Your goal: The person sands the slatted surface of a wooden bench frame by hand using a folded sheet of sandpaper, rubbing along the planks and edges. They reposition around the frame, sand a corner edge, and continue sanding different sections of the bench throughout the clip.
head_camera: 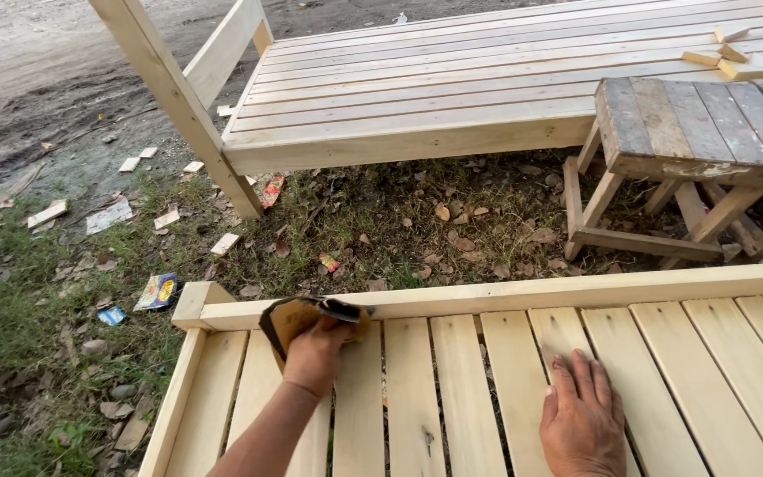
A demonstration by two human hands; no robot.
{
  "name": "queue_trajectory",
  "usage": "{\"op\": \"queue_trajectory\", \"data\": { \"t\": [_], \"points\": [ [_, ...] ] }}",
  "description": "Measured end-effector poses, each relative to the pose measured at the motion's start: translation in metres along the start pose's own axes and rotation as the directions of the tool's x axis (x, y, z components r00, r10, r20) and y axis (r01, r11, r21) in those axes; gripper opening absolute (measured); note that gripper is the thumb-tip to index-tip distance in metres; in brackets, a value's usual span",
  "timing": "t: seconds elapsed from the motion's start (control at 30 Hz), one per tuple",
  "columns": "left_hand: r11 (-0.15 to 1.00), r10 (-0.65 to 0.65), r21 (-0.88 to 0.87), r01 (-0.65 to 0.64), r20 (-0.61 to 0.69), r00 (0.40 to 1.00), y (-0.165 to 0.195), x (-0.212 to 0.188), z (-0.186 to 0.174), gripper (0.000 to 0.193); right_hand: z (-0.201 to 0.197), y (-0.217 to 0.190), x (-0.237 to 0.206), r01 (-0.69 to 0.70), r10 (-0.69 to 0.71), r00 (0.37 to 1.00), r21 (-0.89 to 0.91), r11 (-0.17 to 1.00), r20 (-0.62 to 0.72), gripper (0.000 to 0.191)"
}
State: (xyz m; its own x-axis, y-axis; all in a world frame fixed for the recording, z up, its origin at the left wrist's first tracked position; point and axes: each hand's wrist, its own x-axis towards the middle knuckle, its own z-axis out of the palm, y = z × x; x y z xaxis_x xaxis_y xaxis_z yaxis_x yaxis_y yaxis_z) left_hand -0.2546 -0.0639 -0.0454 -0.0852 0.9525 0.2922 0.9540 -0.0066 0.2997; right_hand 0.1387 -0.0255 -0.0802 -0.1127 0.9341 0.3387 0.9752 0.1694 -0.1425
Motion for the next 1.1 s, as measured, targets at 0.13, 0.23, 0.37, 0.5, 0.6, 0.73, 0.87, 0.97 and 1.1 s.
{"op": "queue_trajectory", "data": {
  "t": [0.13, 0.23, 0.37, 0.5, 0.6, 0.73, 0.87, 0.97, 1.1],
  "points": [
    [0.969, 0.168, -0.157, -0.19, -0.147, 0.975, 0.063, 0.023, 0.05, 0.022, 0.012, -0.056, -0.004, 0.093, -0.093, 0.991, 0.002, 0.996, 0.101, 0.068],
    [0.991, 0.128, 0.021, -0.135, 0.192, 0.973, 0.102, 0.045, 0.08, 0.022, 0.016, -0.078, -0.007, 0.105, -0.096, 0.974, -0.034, 0.994, 0.206, 0.07],
    [0.969, 0.144, 0.133, -0.21, 0.386, 0.911, 0.062, 0.036, 0.051, 0.05, 0.011, -0.077, -0.007, 0.08, -0.072, 0.981, -0.038, 0.996, 0.178, 0.069],
    [0.988, -0.044, 0.153, 0.023, 0.135, 0.99, -0.035, -0.006, -0.01, 0.033, 0.001, -0.078, -0.004, 0.052, -0.027, 0.967, -0.093, 0.994, 0.252, 0.068],
    [0.969, -0.226, 0.094, 0.231, -0.054, 0.973, -0.088, -0.032, -0.03, 0.033, -0.005, -0.084, -0.002, 0.052, -0.001, 0.949, -0.153, 0.987, 0.315, 0.069],
    [0.969, -0.246, -0.085, 0.233, -0.212, 0.946, -0.088, -0.041, -0.022, 0.032, -0.01, -0.086, -0.001, 0.037, 0.013, 0.949, -0.153, 0.988, 0.316, 0.07],
    [0.899, -0.142, -0.432, 0.077, -0.121, 0.983, -0.002, -0.007, 0.013, 0.038, -0.012, -0.084, 0.0, 0.049, 0.008, 0.948, -0.173, 0.984, 0.318, 0.069],
    [0.994, 0.097, 0.026, -0.107, 0.248, 0.964, 0.09, 0.042, 0.049, 0.028, -0.013, -0.082, 0.0, 0.056, -0.022, 0.966, -0.125, 0.991, 0.258, 0.069],
    [0.967, 0.255, -0.069, -0.246, 0.229, 0.939, 0.128, 0.064, 0.081, 0.031, -0.013, -0.08, 0.0, 0.055, -0.008, 0.954, -0.148, 0.988, 0.3, 0.066]
  ]
}}
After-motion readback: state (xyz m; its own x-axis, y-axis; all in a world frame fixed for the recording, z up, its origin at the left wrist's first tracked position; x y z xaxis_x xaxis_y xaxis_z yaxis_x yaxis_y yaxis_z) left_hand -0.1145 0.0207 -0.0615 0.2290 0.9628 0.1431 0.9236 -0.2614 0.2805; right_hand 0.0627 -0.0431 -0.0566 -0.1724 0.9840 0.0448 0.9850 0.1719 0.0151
